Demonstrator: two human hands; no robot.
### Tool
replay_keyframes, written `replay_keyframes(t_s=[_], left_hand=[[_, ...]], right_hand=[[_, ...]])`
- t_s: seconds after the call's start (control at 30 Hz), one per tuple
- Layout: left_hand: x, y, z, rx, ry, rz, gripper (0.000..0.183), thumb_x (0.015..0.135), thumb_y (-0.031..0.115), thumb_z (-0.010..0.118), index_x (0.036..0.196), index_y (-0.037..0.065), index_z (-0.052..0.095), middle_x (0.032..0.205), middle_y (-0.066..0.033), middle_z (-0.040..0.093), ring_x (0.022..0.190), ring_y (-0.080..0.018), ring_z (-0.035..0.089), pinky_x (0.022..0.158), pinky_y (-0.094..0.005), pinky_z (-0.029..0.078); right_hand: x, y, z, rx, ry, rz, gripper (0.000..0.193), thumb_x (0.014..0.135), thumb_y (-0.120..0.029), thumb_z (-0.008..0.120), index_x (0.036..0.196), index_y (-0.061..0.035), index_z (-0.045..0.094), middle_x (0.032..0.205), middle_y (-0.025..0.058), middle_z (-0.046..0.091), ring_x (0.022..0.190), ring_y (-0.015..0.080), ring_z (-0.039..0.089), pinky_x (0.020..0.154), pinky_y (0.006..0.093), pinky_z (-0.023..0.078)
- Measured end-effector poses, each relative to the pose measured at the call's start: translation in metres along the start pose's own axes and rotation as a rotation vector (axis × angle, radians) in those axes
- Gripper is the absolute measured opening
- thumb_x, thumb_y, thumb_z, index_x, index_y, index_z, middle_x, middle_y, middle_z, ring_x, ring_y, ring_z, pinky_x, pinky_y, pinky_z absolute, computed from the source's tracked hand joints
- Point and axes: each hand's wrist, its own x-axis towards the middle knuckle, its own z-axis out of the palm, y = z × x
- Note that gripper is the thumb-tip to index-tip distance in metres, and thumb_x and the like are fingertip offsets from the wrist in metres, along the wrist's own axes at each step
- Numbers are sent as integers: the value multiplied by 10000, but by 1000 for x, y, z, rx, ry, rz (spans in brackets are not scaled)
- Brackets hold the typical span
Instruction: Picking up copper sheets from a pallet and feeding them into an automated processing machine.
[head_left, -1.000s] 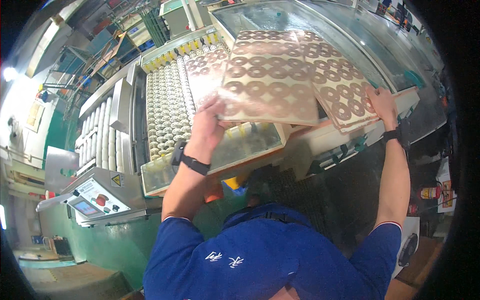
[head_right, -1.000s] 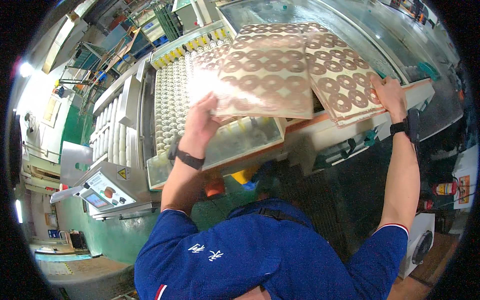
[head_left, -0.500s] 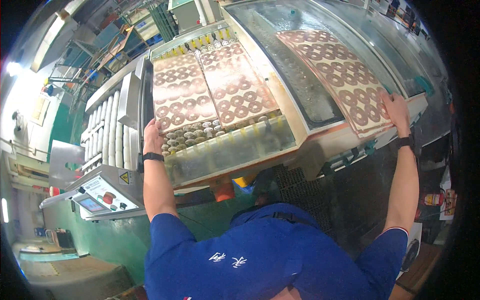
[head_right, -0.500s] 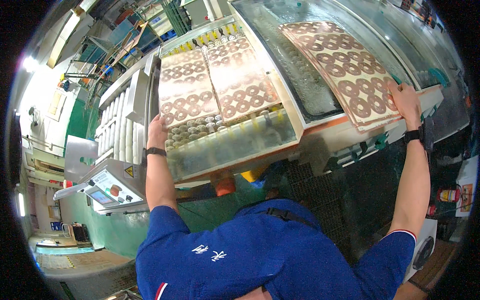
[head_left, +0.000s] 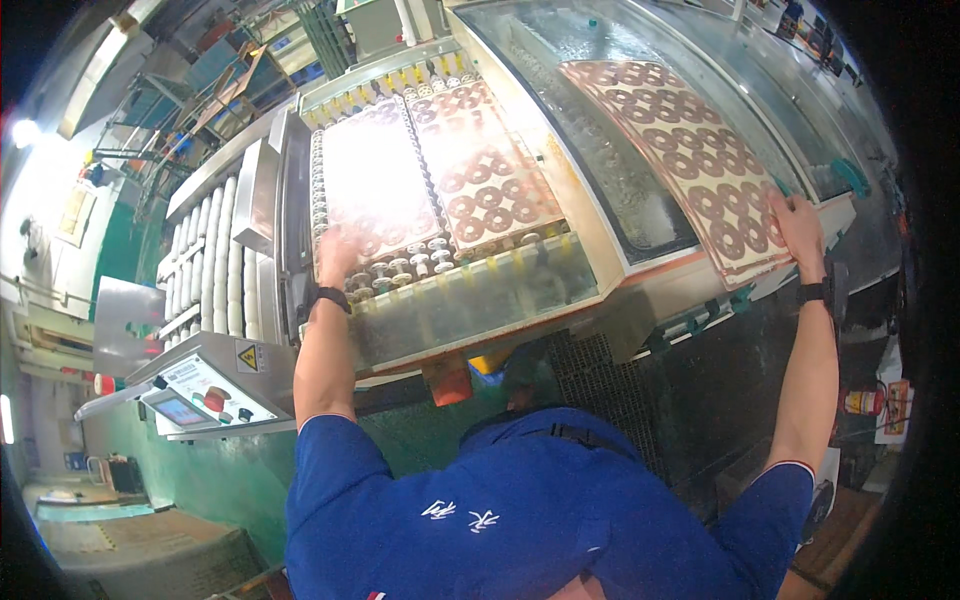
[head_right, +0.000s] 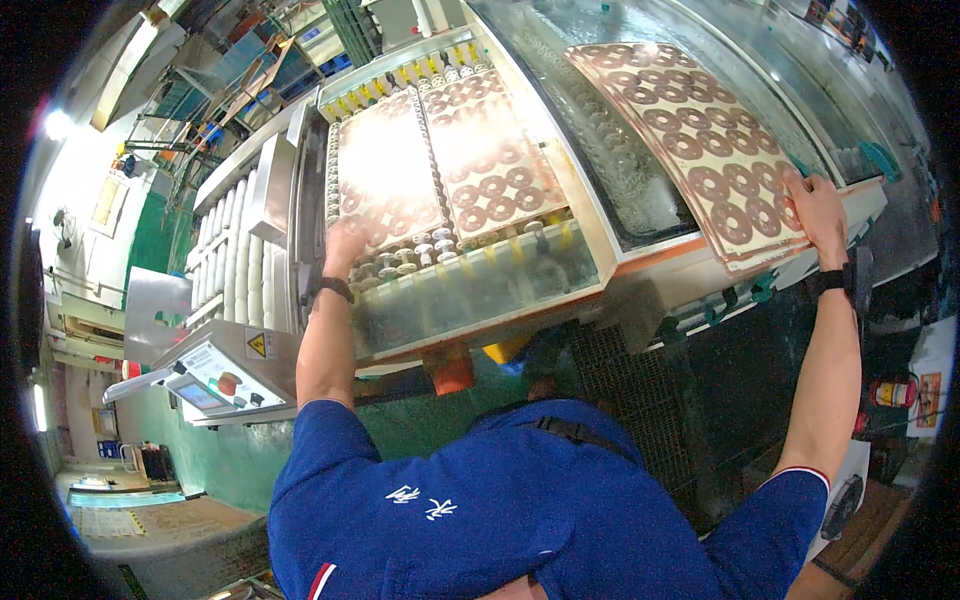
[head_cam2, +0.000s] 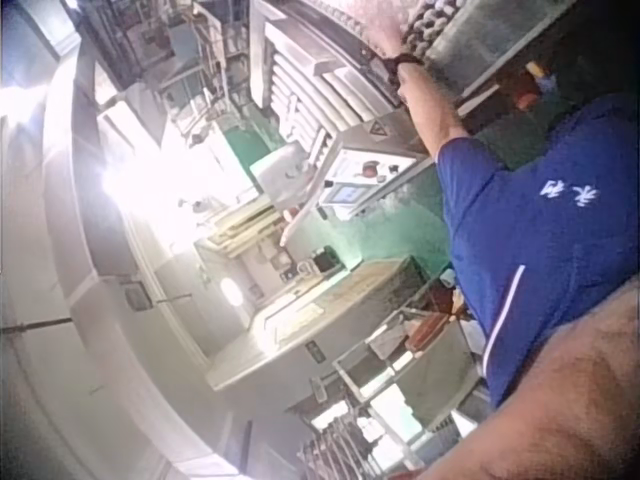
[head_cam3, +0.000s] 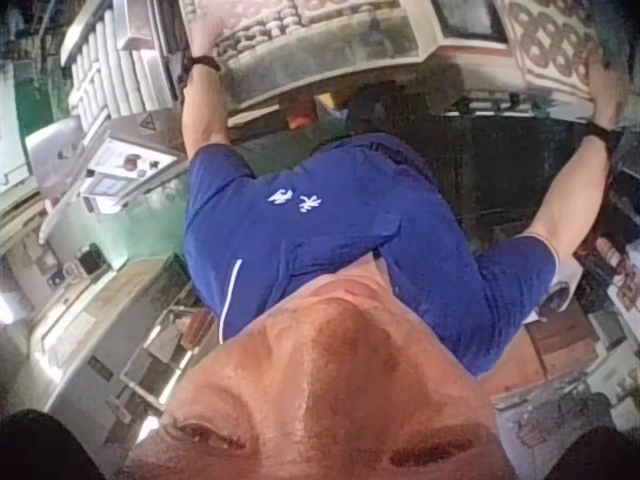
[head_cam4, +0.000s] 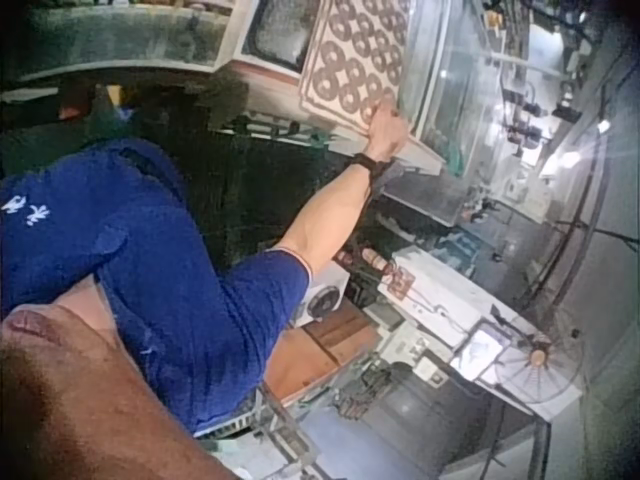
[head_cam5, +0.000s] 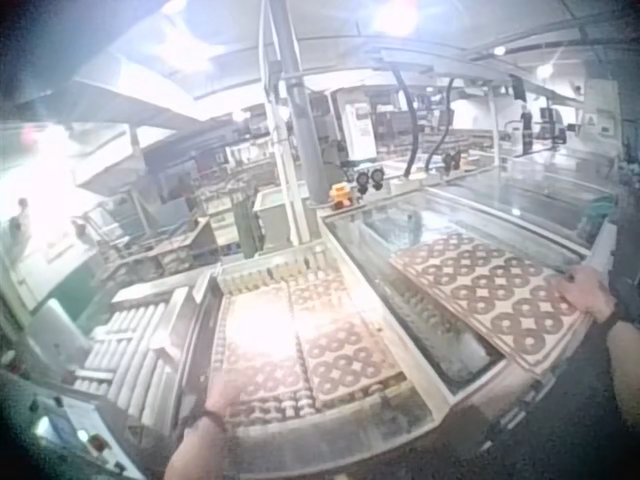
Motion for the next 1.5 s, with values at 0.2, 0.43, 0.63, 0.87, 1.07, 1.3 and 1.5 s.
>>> replay_keyframes(t_s=[0.2,0.43,0.63,0.87,1.07,1.3,1.5], left_hand=[[-13,48,10,93,-158,186,845,722,506,795,1361,6,560,1274,-287,599,1291,-463,489,1086,-510,416],[-4,41,20,101,-74,219,671,800,488,771,1147,-71,639,1231,-337,585,1238,-429,533,1043,-476,428],[-35,112,16,-235,-39,243,724,855,458,710,1360,-42,572,1296,-278,622,1277,-368,563,1087,-482,425],[-144,300,-33,-1684,-881,54,418,1048,243,547,1379,-12,531,1252,-155,665,1148,-246,650,974,-349,535],[-162,337,-26,-1795,-784,-136,345,985,7,496,1328,22,519,1188,-87,640,1083,-235,654,928,-409,562],[-192,343,-55,-1800,-644,-178,301,972,15,529,1273,-4,540,1166,-105,628,994,-230,669,817,-354,599],[-191,341,-54,-1792,-655,-167,296,991,33,529,1285,1,551,1159,-81,635,1037,-197,655,889,-367,586]], right_hand=[[-4,-1,-3,-17,-1,19,594,933,-539,586,889,46,685,707,150,699,693,273,691,684,392,509],[-1,-13,-11,-132,-115,70,642,932,-584,537,951,33,711,818,185,722,825,323,706,763,437,519],[-19,-49,-16,-464,4,-167,519,908,-560,551,974,-101,783,1167,197,690,1109,349,652,917,509,511],[-63,-97,8,-188,-76,-508,491,891,-523,599,824,-68,770,897,179,716,936,373,691,869,484,521],[-48,-71,-5,-195,145,-464,575,828,-573,649,954,-21,748,967,211,718,960,434,673,829,506,543],[1,24,-34,-134,-59,-194,697,776,-619,722,875,71,706,781,238,673,774,379,679,714,464,506],[17,32,-31,-164,-35,-191,565,791,-623,724,537,-119,698,593,171,579,614,354,632,607,447,488]])
